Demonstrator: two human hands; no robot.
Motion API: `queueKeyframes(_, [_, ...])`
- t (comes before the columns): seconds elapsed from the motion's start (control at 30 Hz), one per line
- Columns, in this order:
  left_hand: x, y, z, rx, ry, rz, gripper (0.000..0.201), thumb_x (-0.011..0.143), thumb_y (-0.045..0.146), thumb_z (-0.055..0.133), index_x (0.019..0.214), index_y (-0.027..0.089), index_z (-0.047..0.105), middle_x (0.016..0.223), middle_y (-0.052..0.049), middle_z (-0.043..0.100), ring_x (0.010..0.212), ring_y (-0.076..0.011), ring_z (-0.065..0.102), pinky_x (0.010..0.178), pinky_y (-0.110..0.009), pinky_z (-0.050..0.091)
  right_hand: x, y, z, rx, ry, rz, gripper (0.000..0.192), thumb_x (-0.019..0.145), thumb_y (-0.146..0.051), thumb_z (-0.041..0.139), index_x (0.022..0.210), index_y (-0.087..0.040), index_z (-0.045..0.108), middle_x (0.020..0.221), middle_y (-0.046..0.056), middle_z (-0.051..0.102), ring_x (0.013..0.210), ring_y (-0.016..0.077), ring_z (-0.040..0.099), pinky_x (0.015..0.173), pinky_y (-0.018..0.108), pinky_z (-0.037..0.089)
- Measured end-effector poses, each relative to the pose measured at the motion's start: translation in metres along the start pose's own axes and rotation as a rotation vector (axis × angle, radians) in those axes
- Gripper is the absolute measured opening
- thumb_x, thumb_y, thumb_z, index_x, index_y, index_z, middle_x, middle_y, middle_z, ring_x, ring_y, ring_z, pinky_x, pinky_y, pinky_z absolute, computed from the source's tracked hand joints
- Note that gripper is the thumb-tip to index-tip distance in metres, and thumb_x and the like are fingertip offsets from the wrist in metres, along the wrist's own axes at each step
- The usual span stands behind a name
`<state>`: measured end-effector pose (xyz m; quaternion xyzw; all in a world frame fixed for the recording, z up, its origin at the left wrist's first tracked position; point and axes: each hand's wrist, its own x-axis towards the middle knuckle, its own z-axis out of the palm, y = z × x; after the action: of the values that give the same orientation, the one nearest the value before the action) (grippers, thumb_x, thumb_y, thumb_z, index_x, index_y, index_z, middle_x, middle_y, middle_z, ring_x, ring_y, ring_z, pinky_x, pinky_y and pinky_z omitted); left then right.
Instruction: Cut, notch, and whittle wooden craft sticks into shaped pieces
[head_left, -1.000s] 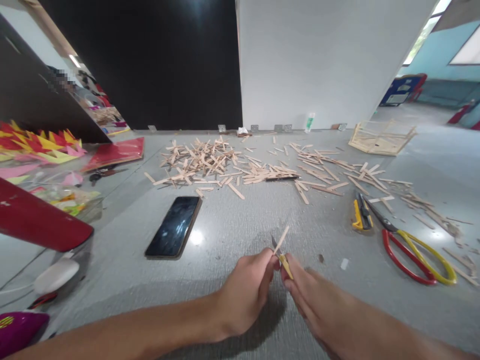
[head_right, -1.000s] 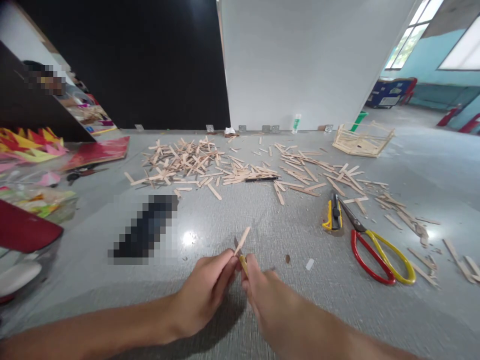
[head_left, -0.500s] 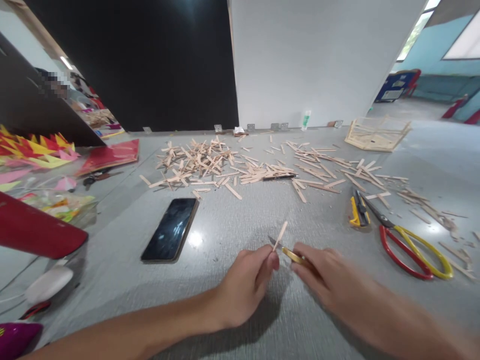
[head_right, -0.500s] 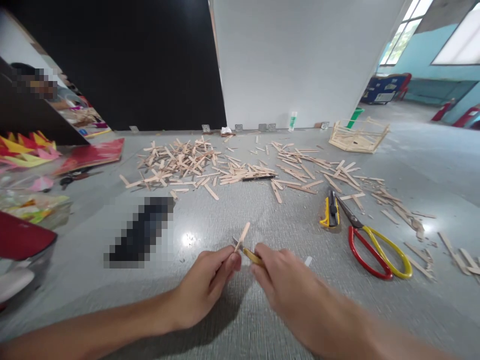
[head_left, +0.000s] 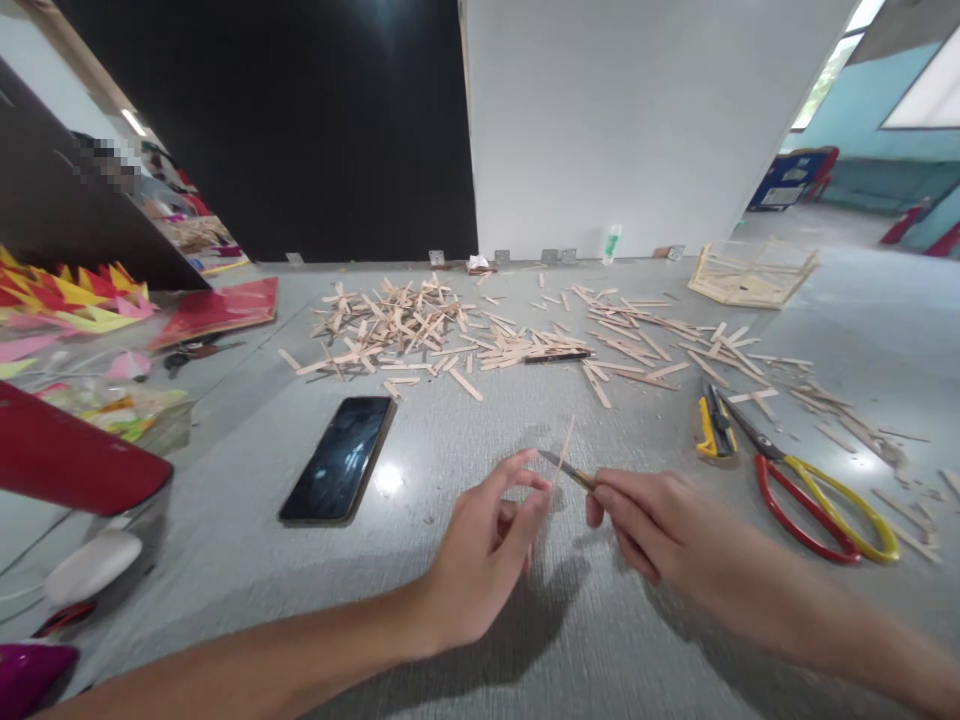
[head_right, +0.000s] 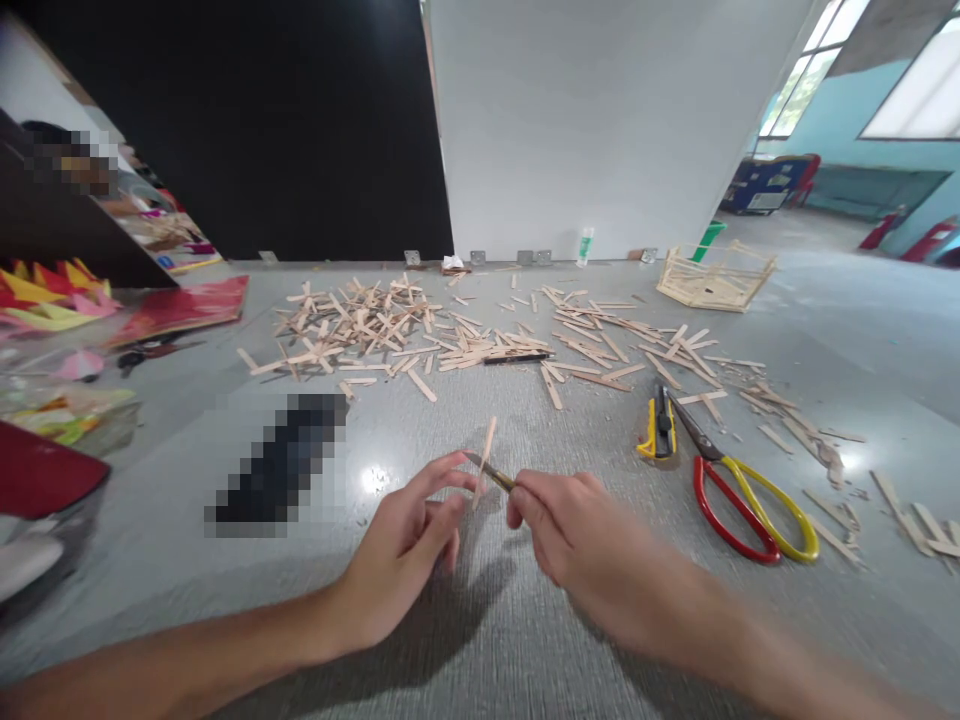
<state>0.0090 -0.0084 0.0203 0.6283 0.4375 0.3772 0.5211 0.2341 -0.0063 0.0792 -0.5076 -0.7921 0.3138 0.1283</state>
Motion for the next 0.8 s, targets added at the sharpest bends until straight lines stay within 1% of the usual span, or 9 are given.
queueKeyframes(0.17, [0.001,0.001,-0.002,0.085,-0.132,0.075,0.043,0.110,0.046,0.045,0.082,0.018,0.063,0.060,0.005,0.049,0.049,-0.0089,0.044,0.051,-0.021,0.035,-0.003,-0.026,0.004,0.271,-0.119,0.140,0.039,0.111,-0.033,0.032,0.092,-0.023,0.065,0.055,-0.006,0.052,0.049,0.0127,0.049,0.054,0.026,0.043])
queueKeyframes(0.27, [0.000,0.000,-0.003,0.140,-0.142,0.123,0.042,0.112,0.039,0.038,0.084,0.018,0.062,0.063,0.005,0.049,0.053,-0.0097,0.045,0.057,-0.022,0.035,-0.005,-0.019,0.009,0.245,-0.107,0.063,0.040,0.111,-0.035,0.033,0.095,-0.022,0.068,0.062,-0.002,0.060,0.056,0.0157,0.058,0.056,0.029,0.049])
queueKeyframes(0.37, [-0.001,-0.003,-0.004,0.184,-0.129,0.158,0.038,0.112,0.035,0.037,0.087,0.018,0.060,0.061,0.007,0.043,0.053,-0.0104,0.041,0.059,-0.024,0.034,-0.014,0.003,0.030,0.021,0.042,-0.232,0.038,0.107,-0.028,0.035,0.118,-0.022,0.071,0.092,0.009,0.077,0.093,0.0275,0.074,0.082,0.042,0.059])
queueKeyframes(0.5, [-0.002,-0.005,-0.003,0.237,-0.098,0.179,0.032,0.111,0.033,0.038,0.086,0.020,0.055,0.065,0.006,0.045,0.056,-0.0118,0.040,0.061,-0.025,0.033,-0.030,0.023,0.073,-0.420,0.173,-0.511,0.057,0.091,-0.006,0.039,0.145,-0.008,0.061,0.142,0.024,0.067,0.136,0.0391,0.060,0.104,0.052,0.056])
queueKeyframes(0.57, [-0.002,-0.006,-0.002,0.263,-0.091,0.177,0.034,0.111,0.032,0.038,0.081,0.021,0.050,0.068,0.004,0.049,0.059,-0.0125,0.042,0.062,-0.026,0.033,-0.032,0.021,0.079,-0.512,0.191,-0.514,0.062,0.087,0.001,0.039,0.147,-0.002,0.057,0.147,0.028,0.063,0.136,0.0405,0.060,0.104,0.052,0.057])
queueKeyframes(0.63, [-0.003,-0.007,-0.002,0.283,-0.100,0.183,0.034,0.111,0.030,0.037,0.079,0.022,0.047,0.069,0.004,0.049,0.060,-0.0129,0.043,0.062,-0.026,0.033,-0.028,0.014,0.064,-0.311,0.012,-0.380,0.059,0.088,-0.001,0.040,0.144,-0.003,0.060,0.149,0.028,0.061,0.138,0.0432,0.058,0.107,0.059,0.054])
queueKeyframes(0.7, [-0.005,-0.008,-0.001,0.296,-0.138,0.200,0.031,0.110,0.029,0.038,0.081,0.022,0.048,0.071,0.003,0.051,0.061,-0.0132,0.043,0.063,-0.026,0.034,-0.019,0.004,0.031,0.052,-0.220,-0.152,0.041,0.092,-0.012,0.049,0.126,-0.016,0.073,0.127,0.019,0.076,0.121,0.0381,0.070,0.100,0.055,0.059])
queueKeyframes(0.73, [-0.007,-0.009,0.000,0.301,-0.165,0.209,0.029,0.109,0.028,0.040,0.083,0.021,0.050,0.072,0.003,0.052,0.062,-0.0133,0.044,0.064,-0.026,0.035,-0.014,0.000,0.014,0.106,-0.288,-0.103,0.032,0.099,-0.020,0.048,0.114,-0.023,0.076,0.102,0.010,0.081,0.095,0.0297,0.078,0.079,0.043,0.066])
queueKeyframes(0.8, [-0.010,-0.009,0.002,0.309,-0.201,0.215,0.026,0.108,0.027,0.041,0.086,0.021,0.054,0.073,0.003,0.054,0.061,-0.0130,0.044,0.063,-0.026,0.036,-0.006,-0.004,-0.009,0.161,-0.346,-0.041,0.038,0.106,-0.031,0.043,0.091,-0.025,0.077,0.059,0.000,0.065,0.047,0.0177,0.063,0.042,0.027,0.055])
